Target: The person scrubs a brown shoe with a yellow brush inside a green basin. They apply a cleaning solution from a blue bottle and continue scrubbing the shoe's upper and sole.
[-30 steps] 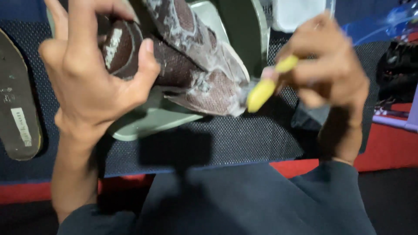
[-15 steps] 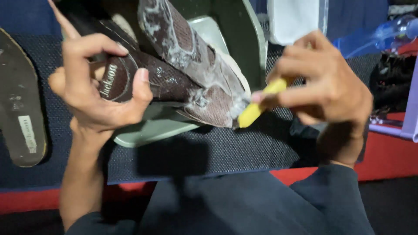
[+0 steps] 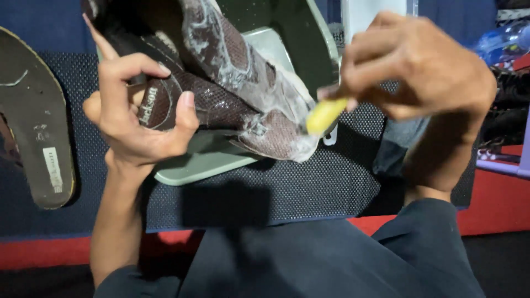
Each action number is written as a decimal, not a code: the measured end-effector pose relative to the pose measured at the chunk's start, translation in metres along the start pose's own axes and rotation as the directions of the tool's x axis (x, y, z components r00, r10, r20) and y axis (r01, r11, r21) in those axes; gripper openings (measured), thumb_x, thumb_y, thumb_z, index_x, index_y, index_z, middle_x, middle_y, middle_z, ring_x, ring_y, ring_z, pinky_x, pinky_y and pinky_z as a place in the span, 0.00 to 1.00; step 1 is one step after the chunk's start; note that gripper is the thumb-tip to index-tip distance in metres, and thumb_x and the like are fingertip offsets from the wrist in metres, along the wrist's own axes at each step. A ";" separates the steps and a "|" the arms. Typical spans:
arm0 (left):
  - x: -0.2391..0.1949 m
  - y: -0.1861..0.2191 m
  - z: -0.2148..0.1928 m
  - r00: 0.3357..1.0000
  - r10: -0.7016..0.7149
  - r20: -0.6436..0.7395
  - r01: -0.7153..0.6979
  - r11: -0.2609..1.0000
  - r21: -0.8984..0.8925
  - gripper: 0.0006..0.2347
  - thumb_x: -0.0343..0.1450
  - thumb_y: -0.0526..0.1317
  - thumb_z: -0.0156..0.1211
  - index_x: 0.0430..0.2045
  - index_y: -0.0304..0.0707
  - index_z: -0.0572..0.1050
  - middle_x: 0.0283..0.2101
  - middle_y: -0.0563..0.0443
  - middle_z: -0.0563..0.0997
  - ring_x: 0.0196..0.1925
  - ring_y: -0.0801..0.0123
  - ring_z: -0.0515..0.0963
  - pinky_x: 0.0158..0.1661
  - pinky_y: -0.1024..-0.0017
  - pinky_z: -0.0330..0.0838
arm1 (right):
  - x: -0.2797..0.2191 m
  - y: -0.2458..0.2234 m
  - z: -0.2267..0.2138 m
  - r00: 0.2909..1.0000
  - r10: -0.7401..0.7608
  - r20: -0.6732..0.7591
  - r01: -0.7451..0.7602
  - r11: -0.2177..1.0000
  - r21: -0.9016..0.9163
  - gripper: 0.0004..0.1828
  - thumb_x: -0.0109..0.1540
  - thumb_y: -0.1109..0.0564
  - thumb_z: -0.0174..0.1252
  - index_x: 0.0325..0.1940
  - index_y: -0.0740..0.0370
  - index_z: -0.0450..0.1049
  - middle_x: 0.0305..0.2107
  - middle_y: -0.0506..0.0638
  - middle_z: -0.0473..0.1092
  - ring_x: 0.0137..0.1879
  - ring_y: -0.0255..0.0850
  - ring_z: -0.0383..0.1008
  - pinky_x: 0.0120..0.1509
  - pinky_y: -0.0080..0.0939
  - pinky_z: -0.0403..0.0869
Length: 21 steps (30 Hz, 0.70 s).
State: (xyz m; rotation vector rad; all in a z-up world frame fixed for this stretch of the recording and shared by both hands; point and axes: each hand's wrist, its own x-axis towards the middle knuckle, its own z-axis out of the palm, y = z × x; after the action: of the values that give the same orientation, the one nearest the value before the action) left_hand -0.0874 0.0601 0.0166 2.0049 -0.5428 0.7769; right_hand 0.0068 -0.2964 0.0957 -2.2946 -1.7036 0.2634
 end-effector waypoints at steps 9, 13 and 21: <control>-0.001 -0.002 0.000 1.000 0.000 -0.002 0.000 1.000 -0.002 0.13 0.72 0.33 0.64 0.35 0.14 0.69 0.25 0.42 0.71 0.17 0.67 0.67 0.76 0.27 0.47 | 0.007 0.012 0.008 0.928 0.355 -0.117 -0.369 0.920 -0.131 0.12 0.80 0.50 0.66 0.45 0.54 0.75 0.29 0.44 0.66 0.30 0.39 0.59 0.32 0.41 0.52; 0.002 -0.002 0.000 1.000 -0.006 -0.005 0.006 1.000 -0.001 0.12 0.71 0.33 0.64 0.35 0.15 0.68 0.22 0.44 0.69 0.16 0.68 0.65 0.76 0.27 0.49 | 0.027 0.003 -0.013 0.995 -0.038 -0.097 0.061 0.965 0.256 0.11 0.67 0.70 0.56 0.32 0.62 0.75 0.29 0.49 0.72 0.32 0.43 0.69 0.33 0.42 0.63; -0.001 -0.002 -0.004 0.998 -0.029 0.057 0.028 0.999 0.019 0.14 0.74 0.36 0.65 0.39 0.14 0.71 0.37 0.37 0.78 0.20 0.63 0.70 0.77 0.31 0.43 | -0.005 0.012 0.001 0.998 -0.047 0.030 0.042 0.988 0.146 0.08 0.59 0.63 0.59 0.40 0.55 0.78 0.37 0.49 0.75 0.42 0.42 0.76 0.51 0.49 0.70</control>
State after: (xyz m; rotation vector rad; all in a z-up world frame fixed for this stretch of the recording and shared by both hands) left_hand -0.0879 0.0649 0.0163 2.0529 -0.5407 0.7114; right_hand 0.0164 -0.3040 0.0904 -2.1567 -1.6891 0.4049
